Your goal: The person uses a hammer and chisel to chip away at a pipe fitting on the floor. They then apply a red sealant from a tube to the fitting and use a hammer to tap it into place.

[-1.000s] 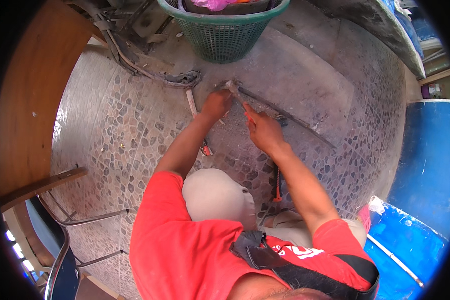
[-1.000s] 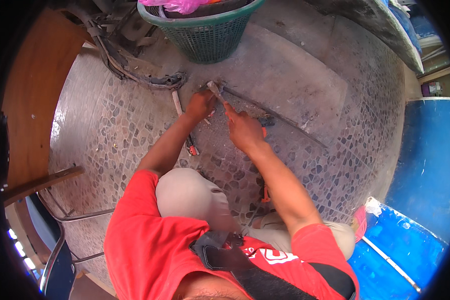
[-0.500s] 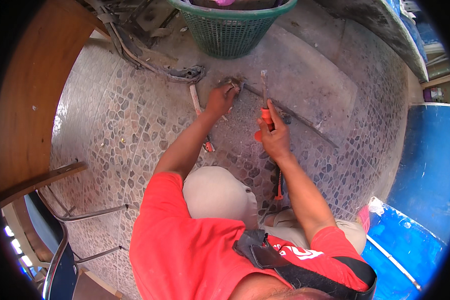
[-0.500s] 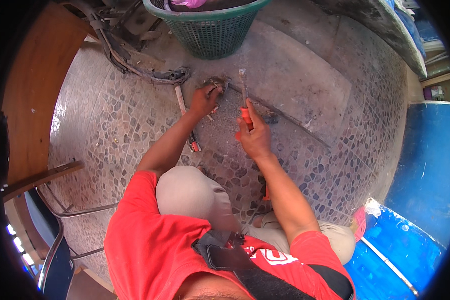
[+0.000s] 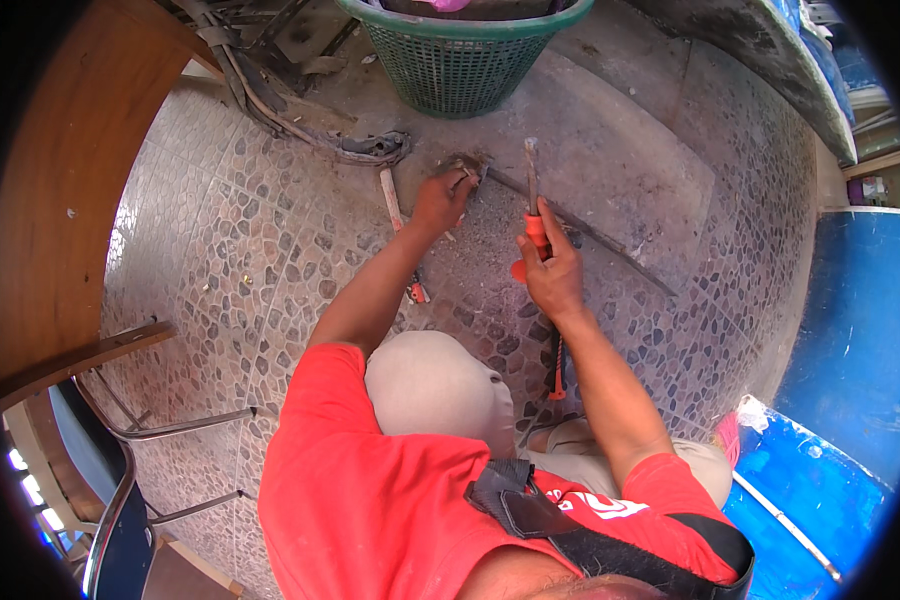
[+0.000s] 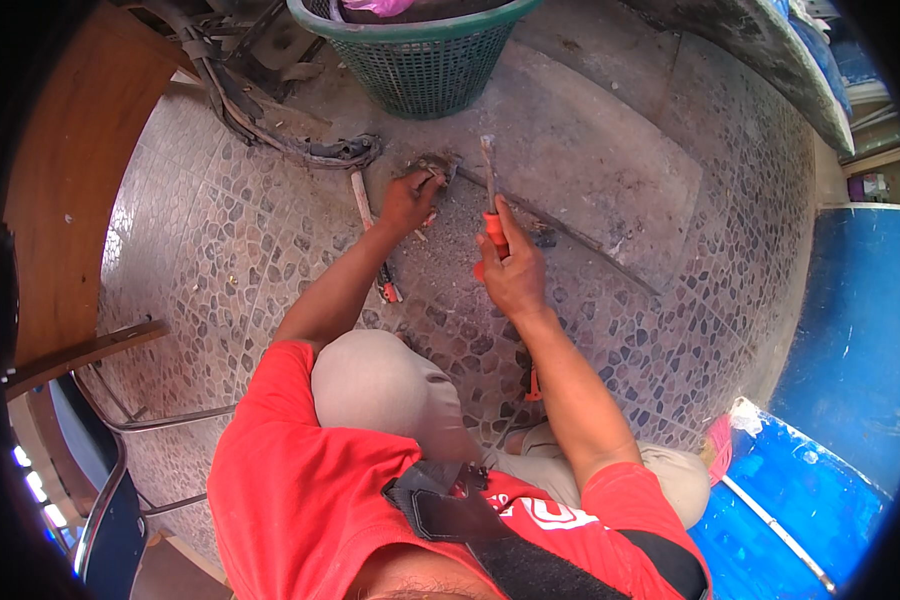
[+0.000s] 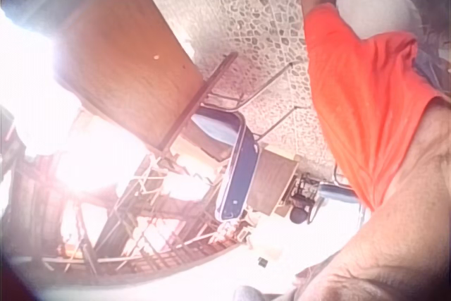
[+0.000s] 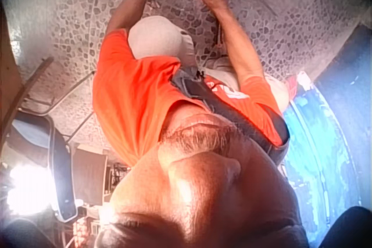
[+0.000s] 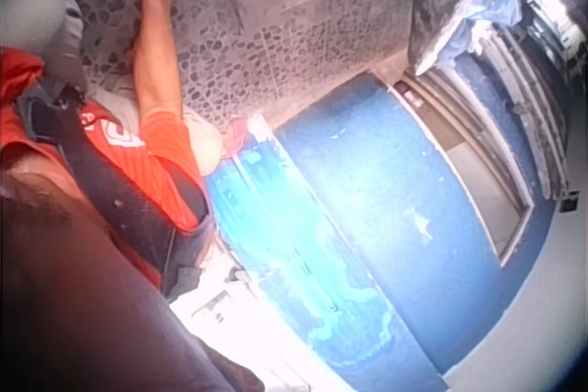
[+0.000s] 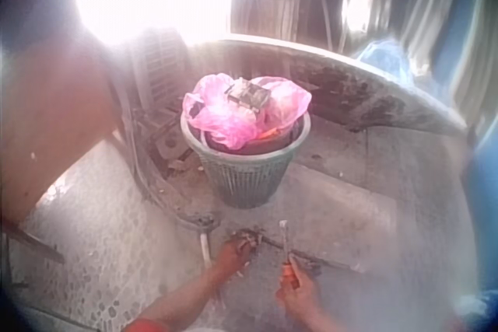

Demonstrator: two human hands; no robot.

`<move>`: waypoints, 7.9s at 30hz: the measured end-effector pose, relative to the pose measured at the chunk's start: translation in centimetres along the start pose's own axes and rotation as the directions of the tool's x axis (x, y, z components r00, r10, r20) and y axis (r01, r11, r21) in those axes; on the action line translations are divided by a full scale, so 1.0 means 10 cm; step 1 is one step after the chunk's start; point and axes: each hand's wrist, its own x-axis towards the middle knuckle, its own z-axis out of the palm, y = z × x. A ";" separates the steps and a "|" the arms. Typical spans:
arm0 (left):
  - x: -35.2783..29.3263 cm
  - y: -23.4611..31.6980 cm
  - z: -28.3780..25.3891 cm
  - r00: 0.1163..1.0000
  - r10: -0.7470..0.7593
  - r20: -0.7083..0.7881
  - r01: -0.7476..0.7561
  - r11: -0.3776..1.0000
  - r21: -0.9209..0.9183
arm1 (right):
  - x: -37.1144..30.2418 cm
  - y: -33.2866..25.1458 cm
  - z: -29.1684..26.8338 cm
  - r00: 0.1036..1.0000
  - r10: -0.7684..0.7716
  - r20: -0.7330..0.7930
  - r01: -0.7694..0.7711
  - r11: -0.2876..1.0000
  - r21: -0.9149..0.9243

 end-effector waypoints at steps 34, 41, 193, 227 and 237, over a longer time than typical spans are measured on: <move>-0.04 -0.24 0.08 0.990 0.142 0.020 -0.141 0.937 0.319 | 0.11 -0.07 0.06 0.986 -0.102 0.133 0.127 0.972 -0.196; -0.04 -0.15 0.08 0.987 0.157 -0.016 -0.147 0.952 0.267 | 0.17 -0.14 0.06 0.975 -0.166 0.150 0.195 0.959 -0.208; -0.20 0.09 0.18 1.000 0.016 0.020 -0.013 0.993 -0.120 | -0.86 0.72 0.45 0.822 0.477 0.312 -0.293 0.824 -0.485; -0.05 0.69 0.35 0.791 -0.175 0.587 0.606 0.082 -0.792 | 0.29 0.15 -0.20 0.986 0.047 -0.160 -0.015 0.980 0.198; 0.00 0.84 0.23 0.812 -0.137 0.568 0.581 0.287 -0.762 | 0.28 0.10 -0.11 0.961 0.221 -0.168 -0.143 0.912 0.385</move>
